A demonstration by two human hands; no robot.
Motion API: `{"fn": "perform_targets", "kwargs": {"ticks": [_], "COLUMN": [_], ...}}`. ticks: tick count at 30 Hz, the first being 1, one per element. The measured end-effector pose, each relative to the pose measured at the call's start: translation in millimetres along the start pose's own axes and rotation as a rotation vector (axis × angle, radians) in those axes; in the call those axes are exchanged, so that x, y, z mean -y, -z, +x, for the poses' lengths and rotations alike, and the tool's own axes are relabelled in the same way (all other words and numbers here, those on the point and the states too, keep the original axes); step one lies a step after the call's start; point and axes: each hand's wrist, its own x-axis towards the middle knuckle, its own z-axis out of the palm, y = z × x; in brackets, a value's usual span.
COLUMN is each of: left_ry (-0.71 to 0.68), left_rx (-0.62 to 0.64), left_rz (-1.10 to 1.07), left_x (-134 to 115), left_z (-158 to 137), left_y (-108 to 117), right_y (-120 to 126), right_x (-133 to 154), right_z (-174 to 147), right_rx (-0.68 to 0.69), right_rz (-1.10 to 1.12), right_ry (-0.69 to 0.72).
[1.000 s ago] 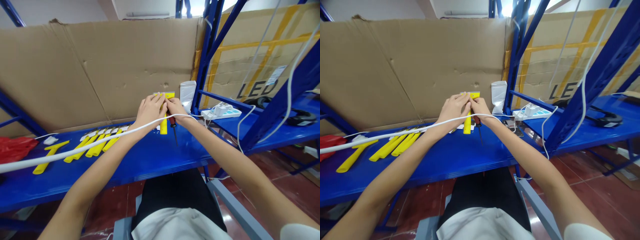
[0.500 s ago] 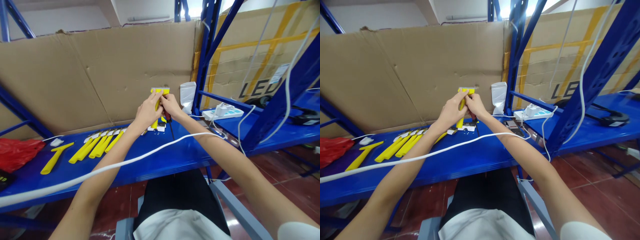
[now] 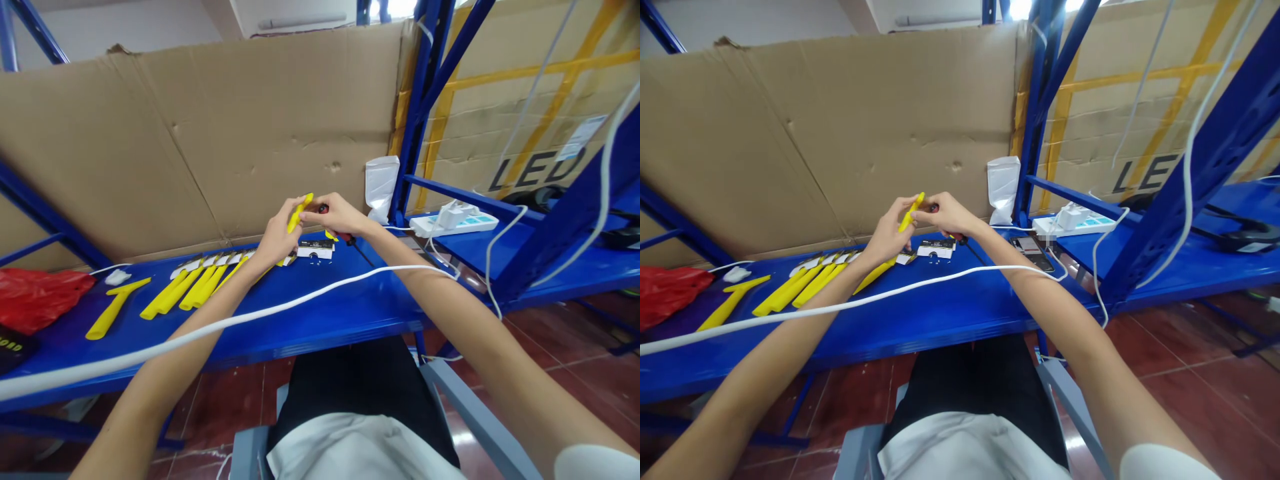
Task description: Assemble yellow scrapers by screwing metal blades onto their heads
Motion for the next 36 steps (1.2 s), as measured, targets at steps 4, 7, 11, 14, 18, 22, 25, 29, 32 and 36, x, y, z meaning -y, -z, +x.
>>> {"fn": "perform_targets", "kwargs": {"ticks": [4,7,11,14,18,22,25,29,32,36], "left_ry": [0.095,0.174,0.208,0.199,0.207,0.228,0.232,0.199,0.199,0.237], "left_rx": [-0.072,-0.064,0.01,0.04,0.101,0.147,0.159,0.202,0.204,0.191], "left_rz": [-0.37,-0.619,-0.828,-0.938,-1.014,-1.035,-1.029,-1.019,-0.995,-0.98], "left_x": [11.7,17.0,15.2,10.8,7.3,9.1,12.8,17.9,20.2,22.6], "left_z": [-18.5,-30.7,-41.8,-46.0,-48.8,-49.5,-48.8,-47.8,-47.6,-46.8], "left_y": [11.2,23.4,37.5,40.8,37.9,34.0,32.7,31.8,29.9,26.7], "right_y": [16.1,22.2,12.3,-1.6,-11.5,-11.3,-9.9,-9.6,-11.4,-16.7], "right_x": [-20.2,-47.1,-83.2,-97.4,-102.4,-107.1,-111.3,-110.4,-102.3,-88.5], "right_z": [3.2,6.4,6.0,2.2,-2.9,-3.3,-3.1,-5.7,-8.3,-11.4], "right_rx": [0.04,0.097,0.202,0.268,0.321,0.308,0.261,0.194,0.206,0.331], "right_rz": [-0.26,-0.451,-0.569,-0.64,-0.706,-0.786,-0.845,-0.883,-0.863,-0.786], "right_ry": [0.044,-0.022,-0.081,-0.098,-0.099,-0.105,-0.107,-0.091,-0.049,0.014]}}
